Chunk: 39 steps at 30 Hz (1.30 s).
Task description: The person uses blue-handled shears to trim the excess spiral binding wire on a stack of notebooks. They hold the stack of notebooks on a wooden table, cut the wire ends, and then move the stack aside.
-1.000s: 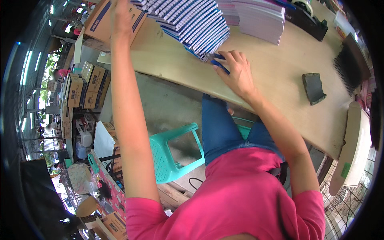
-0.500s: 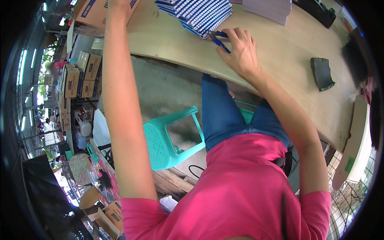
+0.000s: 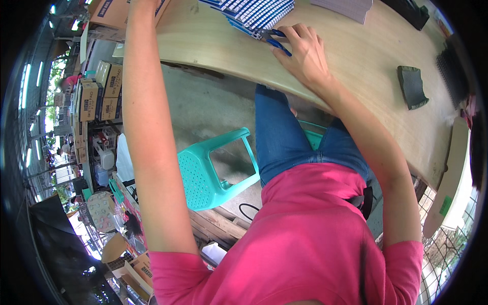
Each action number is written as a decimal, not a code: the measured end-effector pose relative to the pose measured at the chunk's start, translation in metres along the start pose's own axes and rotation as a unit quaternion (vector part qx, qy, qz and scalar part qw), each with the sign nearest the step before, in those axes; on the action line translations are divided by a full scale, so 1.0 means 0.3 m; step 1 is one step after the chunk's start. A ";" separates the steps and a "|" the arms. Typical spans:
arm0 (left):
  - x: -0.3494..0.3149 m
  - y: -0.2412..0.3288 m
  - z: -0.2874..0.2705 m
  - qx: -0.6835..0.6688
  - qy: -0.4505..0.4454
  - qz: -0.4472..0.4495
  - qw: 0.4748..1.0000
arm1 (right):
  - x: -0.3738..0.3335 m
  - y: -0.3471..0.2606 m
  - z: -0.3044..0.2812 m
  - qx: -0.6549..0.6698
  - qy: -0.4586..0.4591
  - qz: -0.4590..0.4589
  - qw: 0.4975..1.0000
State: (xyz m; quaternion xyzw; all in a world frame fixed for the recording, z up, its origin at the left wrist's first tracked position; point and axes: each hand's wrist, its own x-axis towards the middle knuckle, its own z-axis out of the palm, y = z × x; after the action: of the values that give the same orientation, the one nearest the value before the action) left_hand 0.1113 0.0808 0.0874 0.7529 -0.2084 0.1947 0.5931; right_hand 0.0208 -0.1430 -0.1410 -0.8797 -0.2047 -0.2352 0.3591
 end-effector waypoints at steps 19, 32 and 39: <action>0.025 -0.009 -0.018 0.016 0.017 -0.014 1.000 | 0.011 -0.083 -0.017 0.012 -0.021 0.093 0.995; 0.042 -0.024 -0.043 0.001 0.007 -0.034 0.999 | -0.010 -0.070 0.031 0.021 0.025 0.036 0.999; 0.111 -0.078 -0.205 -0.051 -0.010 -0.132 0.990 | -0.001 -0.102 0.041 0.022 0.027 0.013 0.999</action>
State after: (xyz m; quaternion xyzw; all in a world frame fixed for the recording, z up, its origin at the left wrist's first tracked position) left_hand 0.1490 0.1428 0.1000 0.7444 -0.1228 0.0963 0.6493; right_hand 0.0075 -0.1139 -0.1326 -0.8676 -0.1881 -0.2495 0.3867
